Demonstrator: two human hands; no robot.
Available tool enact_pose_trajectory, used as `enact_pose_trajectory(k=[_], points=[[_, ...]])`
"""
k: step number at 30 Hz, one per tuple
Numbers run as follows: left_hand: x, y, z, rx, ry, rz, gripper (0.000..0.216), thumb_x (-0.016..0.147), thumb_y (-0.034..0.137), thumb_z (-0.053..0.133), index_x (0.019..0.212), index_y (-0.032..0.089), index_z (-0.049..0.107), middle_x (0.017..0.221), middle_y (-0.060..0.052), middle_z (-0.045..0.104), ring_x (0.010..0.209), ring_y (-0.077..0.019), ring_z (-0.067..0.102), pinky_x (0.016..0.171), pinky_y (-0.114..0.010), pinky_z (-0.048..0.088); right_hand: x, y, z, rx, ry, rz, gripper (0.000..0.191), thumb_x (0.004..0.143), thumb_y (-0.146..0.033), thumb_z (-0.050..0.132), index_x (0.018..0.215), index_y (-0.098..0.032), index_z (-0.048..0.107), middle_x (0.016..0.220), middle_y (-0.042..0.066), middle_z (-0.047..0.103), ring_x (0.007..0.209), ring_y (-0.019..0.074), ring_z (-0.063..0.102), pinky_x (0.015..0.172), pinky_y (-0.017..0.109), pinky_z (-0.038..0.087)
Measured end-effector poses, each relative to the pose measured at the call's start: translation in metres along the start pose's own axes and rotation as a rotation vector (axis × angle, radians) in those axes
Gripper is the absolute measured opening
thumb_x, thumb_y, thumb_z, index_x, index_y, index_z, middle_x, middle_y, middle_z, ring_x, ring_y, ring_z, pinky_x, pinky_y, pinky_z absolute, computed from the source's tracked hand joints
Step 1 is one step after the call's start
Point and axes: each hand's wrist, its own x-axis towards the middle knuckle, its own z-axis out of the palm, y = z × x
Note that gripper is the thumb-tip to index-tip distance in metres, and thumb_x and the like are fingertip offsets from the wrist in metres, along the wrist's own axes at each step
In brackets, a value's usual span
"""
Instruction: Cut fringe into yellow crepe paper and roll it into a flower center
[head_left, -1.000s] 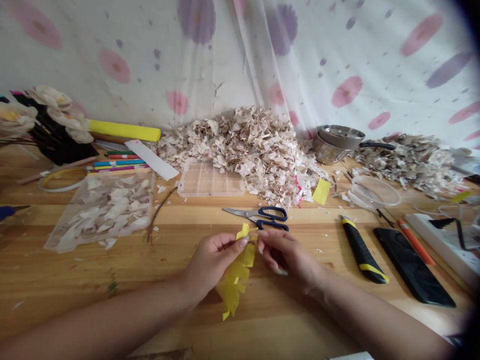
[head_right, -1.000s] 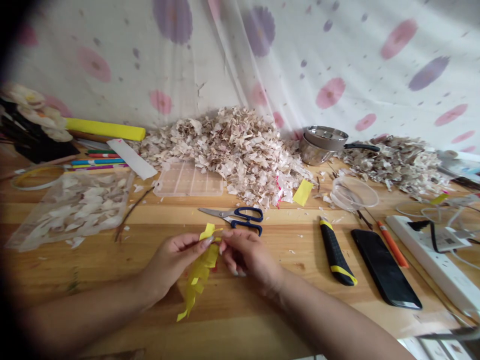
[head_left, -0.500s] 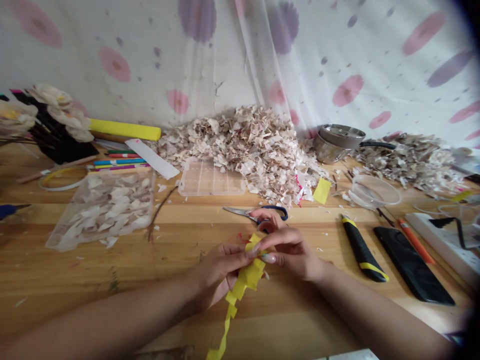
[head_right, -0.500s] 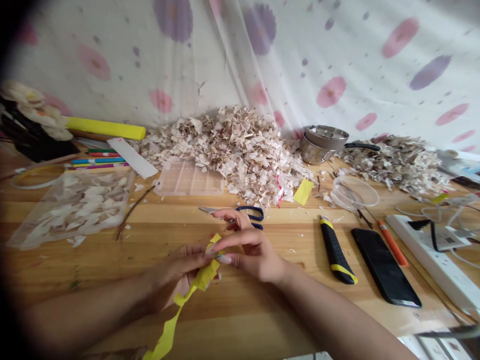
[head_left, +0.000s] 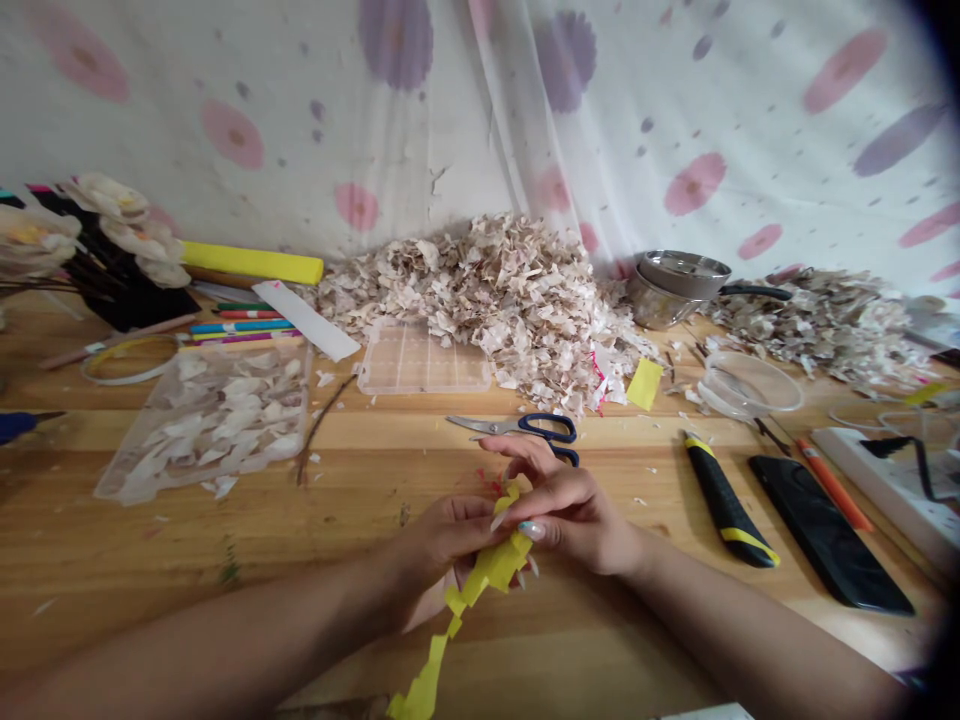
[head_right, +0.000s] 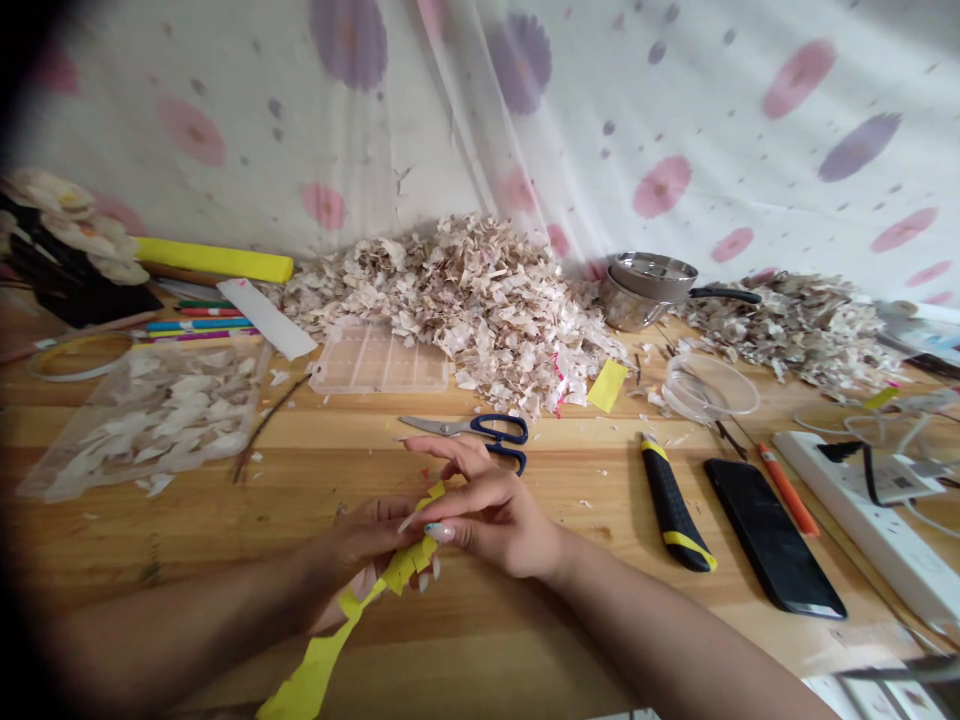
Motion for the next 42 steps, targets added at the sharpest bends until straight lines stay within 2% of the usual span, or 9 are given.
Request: enact_pose_trajectory(k=[4,8,15,19,22,26,32,37,42], points=[[0.000,0.001,0.000,0.006,0.012,-0.012,0.025,0.068,0.039,0.078,0.075,0.015,0.073,0.063,-0.002,0.070,0.058,-0.0108,0.059,0.057,-0.020,0.040,0.000,0.001,0.001,0.043,-0.004,0.022,0.021,0.085,-0.035,0.061,0.102,-0.030,0.071,0.144,0.005,0.043,0.129,0.0252,0.041,0.095,0.044,0.039],[0.001,0.000,0.000,0.007,0.014,-0.002,0.024,0.068,0.038,0.077,0.073,0.015,0.073,0.063,-0.003,0.068,0.058,-0.0115,0.059,0.058,-0.022,0.041,0.000,0.001,0.003,0.041,0.039,0.039,0.019,0.085,-0.035,0.061,0.099,-0.031,0.072,0.143,0.004,0.045,0.128,0.0251,0.043,0.093,0.043,0.041],[0.004,-0.005,0.002,-0.022,0.105,0.174,0.020,0.068,0.036,0.078,0.075,0.017,0.073,0.072,-0.001,0.069,0.069,-0.0124,0.059,0.071,-0.024,0.042,0.001,-0.003,0.011,0.046,0.178,0.151,0.018,0.088,-0.032,0.058,0.095,-0.030,0.074,0.139,0.004,0.049,0.129,0.0242,0.044,0.103,0.048,0.036],[0.001,-0.005,-0.001,0.166,0.168,0.262,0.016,0.073,0.033,0.074,0.081,0.019,0.074,0.076,0.000,0.067,0.074,-0.0130,0.054,0.072,-0.024,0.038,0.001,-0.002,0.015,0.136,0.208,0.182,0.017,0.088,-0.032,0.058,0.096,-0.031,0.073,0.139,0.003,0.049,0.131,0.0230,0.042,0.108,0.047,0.030],[-0.001,-0.004,-0.004,0.322,0.182,0.274,0.016,0.074,0.034,0.072,0.078,0.018,0.074,0.067,0.002,0.061,0.068,-0.0124,0.048,0.067,-0.024,0.035,0.000,-0.003,0.020,0.292,0.257,0.222,0.015,0.086,-0.032,0.061,0.091,-0.030,0.075,0.137,0.004,0.052,0.125,0.0231,0.048,0.103,0.044,0.038],[-0.002,-0.002,-0.003,0.401,0.179,0.255,0.020,0.074,0.036,0.071,0.067,0.017,0.072,0.060,0.003,0.053,0.063,-0.0121,0.042,0.063,-0.024,0.032,0.000,-0.004,0.025,0.470,0.286,0.289,0.010,0.081,-0.033,0.067,0.084,-0.029,0.076,0.133,0.005,0.055,0.120,0.0239,0.053,0.097,0.043,0.044],[-0.002,0.001,0.000,0.415,0.161,0.256,0.024,0.072,0.038,0.073,0.060,0.017,0.069,0.058,0.004,0.049,0.061,-0.0116,0.039,0.062,-0.024,0.031,0.000,-0.001,0.026,0.583,0.296,0.322,0.006,0.072,-0.033,0.075,0.075,-0.029,0.076,0.129,0.004,0.059,0.117,0.0233,0.055,0.102,0.045,0.041],[-0.004,0.001,0.000,0.394,0.110,0.202,0.022,0.072,0.036,0.073,0.064,0.016,0.071,0.059,0.003,0.056,0.064,-0.0120,0.046,0.066,-0.024,0.035,-0.001,-0.001,0.025,0.688,0.237,0.363,0.004,0.071,-0.032,0.077,0.072,-0.030,0.075,0.131,0.001,0.057,0.128,0.0211,0.046,0.111,0.041,0.028],[-0.004,0.002,-0.001,0.327,0.029,0.183,0.019,0.074,0.034,0.072,0.067,0.016,0.072,0.062,0.001,0.062,0.063,-0.0118,0.051,0.065,-0.024,0.037,-0.001,-0.004,0.028,0.753,0.266,0.377,0.004,0.070,-0.028,0.078,0.071,-0.029,0.075,0.132,0.001,0.056,0.125,0.0210,0.047,0.108,0.039,0.030]])
